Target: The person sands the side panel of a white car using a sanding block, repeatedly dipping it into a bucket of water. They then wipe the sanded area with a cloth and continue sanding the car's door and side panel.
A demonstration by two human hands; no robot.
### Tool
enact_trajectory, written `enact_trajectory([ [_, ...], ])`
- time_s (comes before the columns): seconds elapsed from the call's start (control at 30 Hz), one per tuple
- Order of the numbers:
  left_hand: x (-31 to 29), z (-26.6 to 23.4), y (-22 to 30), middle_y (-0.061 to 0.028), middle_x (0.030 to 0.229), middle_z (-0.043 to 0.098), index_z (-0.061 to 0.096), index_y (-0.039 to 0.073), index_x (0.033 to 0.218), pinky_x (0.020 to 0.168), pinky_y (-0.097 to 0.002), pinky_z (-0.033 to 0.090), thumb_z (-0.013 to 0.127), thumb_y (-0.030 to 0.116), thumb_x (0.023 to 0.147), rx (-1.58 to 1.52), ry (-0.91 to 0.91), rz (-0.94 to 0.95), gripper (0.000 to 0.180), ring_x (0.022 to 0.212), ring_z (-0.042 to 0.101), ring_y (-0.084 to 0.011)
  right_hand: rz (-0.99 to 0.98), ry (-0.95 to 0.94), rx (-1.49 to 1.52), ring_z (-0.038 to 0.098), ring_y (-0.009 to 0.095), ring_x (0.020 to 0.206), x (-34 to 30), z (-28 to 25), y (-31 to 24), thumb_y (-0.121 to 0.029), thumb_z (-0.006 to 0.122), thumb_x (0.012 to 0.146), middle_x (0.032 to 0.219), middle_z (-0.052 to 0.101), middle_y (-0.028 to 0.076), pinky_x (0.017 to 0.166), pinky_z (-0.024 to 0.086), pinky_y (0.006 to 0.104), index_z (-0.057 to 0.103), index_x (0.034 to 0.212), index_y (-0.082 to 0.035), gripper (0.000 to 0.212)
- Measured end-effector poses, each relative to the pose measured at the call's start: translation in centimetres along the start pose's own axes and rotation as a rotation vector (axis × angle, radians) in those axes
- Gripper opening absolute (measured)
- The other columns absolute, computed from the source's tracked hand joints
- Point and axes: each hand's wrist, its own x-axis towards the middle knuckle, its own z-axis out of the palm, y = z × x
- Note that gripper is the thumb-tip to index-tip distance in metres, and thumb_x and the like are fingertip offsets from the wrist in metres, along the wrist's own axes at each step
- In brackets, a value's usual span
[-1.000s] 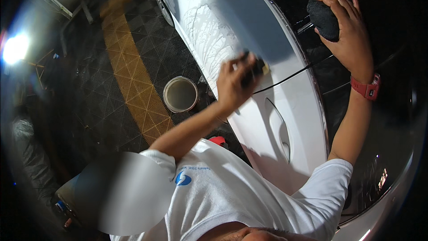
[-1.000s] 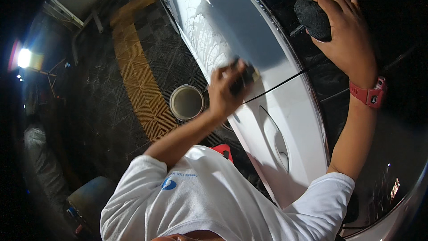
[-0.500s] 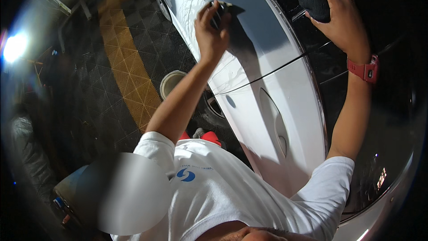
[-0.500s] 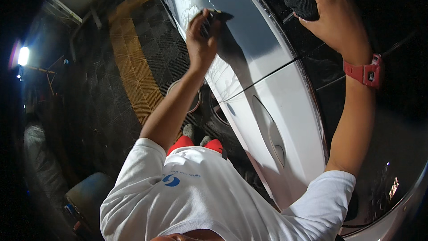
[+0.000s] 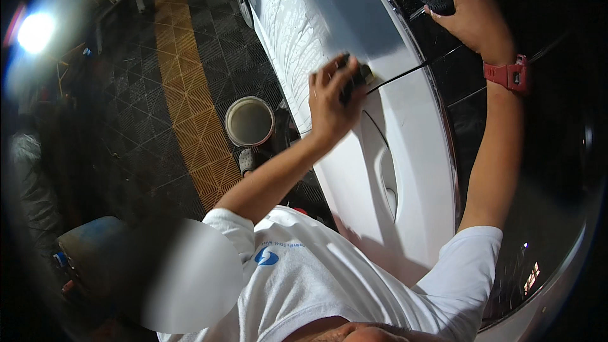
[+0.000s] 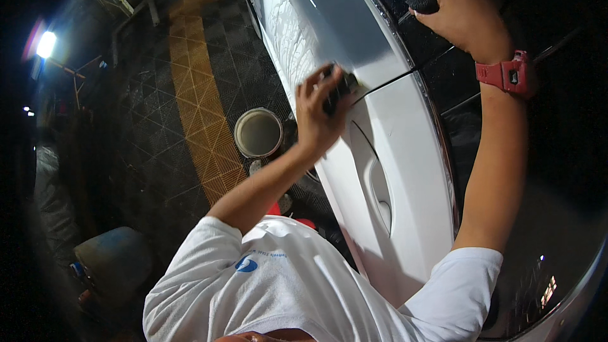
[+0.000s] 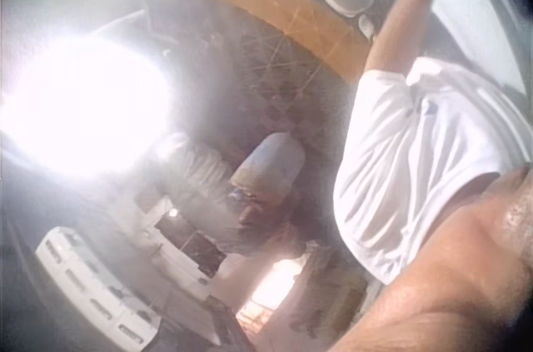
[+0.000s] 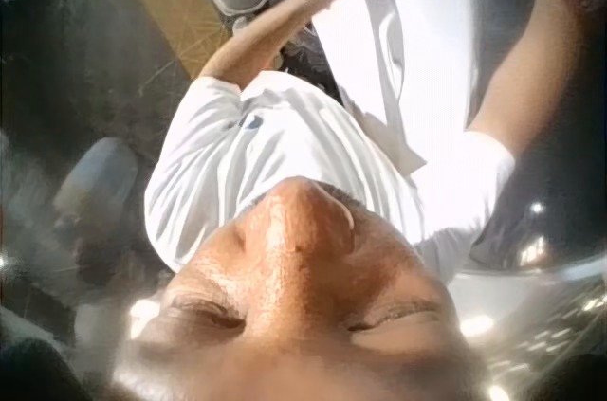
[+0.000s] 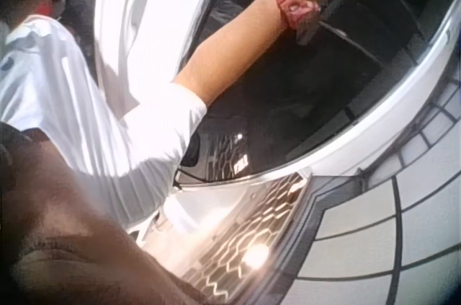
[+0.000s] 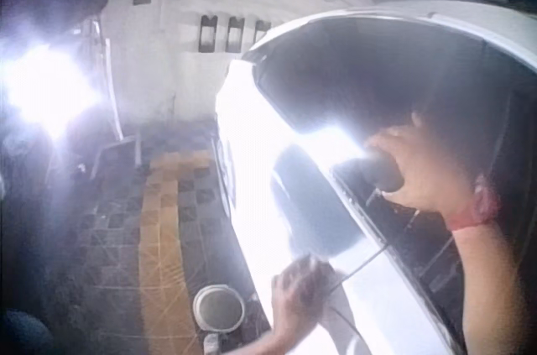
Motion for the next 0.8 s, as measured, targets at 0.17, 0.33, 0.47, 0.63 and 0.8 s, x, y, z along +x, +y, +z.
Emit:
enact_trajectory([
  [0.17,4.6,0.1,-0.4,-0.0118,0.143,0.065,0.075,0.017,0.135,0.102,-0.049,0.053,0.088,0.015,0.082,0.026,0.045,-0.083,0.054,0.122,0.06,-0.0398,-0.032,0.031,0.019,0.061,0.032,0.134,-0.5,0.7,0.0,-0.027,0.09,0.08,0.134,0.07,0.011,0.129,0.029,0.059,0.067,0.134,-0.011,0.06],
  [0.33,0.7,-0.6,2.2,-0.0137,0.143,0.066,0.075,0.015,0.137,0.11,-0.0505,0.049,0.088,0.023,0.088,0.003,-0.067,-0.075,0.051,0.129,0.059,-0.0353,-0.026,0.022,0.027,0.06,0.033,0.135,-0.6,0.3,-0.1,-0.027,0.089,0.081,0.135,0.069,0.012,0.129,0.029,0.0587,0.067,0.135,-0.011,0.06],
  [0.47,3.9,0.0,0.8,-0.015,0.142,0.065,0.075,0.014,0.137,0.11,-0.0504,0.048,0.086,0.023,0.089,0.011,0.023,-0.079,0.05,0.13,0.059,-0.0376,-0.072,-0.011,0.063,0.06,0.033,0.136,0.3,1.9,1.9,-0.029,0.089,0.082,0.138,0.068,0.014,0.13,0.028,0.0582,0.066,0.137,-0.012,0.062],
  [0.63,4.2,0.1,1.7,-0.0124,0.144,0.066,0.075,0.017,0.138,0.112,-0.0486,0.048,0.087,0.02,0.086,0.032,0.035,-0.117,0.053,0.129,0.059,-0.0376,-0.194,0.044,-0.112,0.057,0.03,0.145,0.0,6.8,7.0,-0.02,0.091,0.083,0.153,0.062,0.004,0.134,0.023,0.0593,0.053,0.152,-0.027,0.08],
  [0.8,1.0,0.2,0.4,-0.01,0.144,0.066,0.073,0.022,0.138,0.102,-0.0499,0.056,0.089,0.015,0.082,0.027,-0.021,-0.017,0.059,0.123,0.061,-0.0404,-0.159,0.045,-0.145,0.058,0.03,0.145,0.1,7.7,7.1,-0.028,0.091,0.085,0.151,0.063,0.006,0.134,0.023,0.0618,0.05,0.154,-0.03,0.081],
])
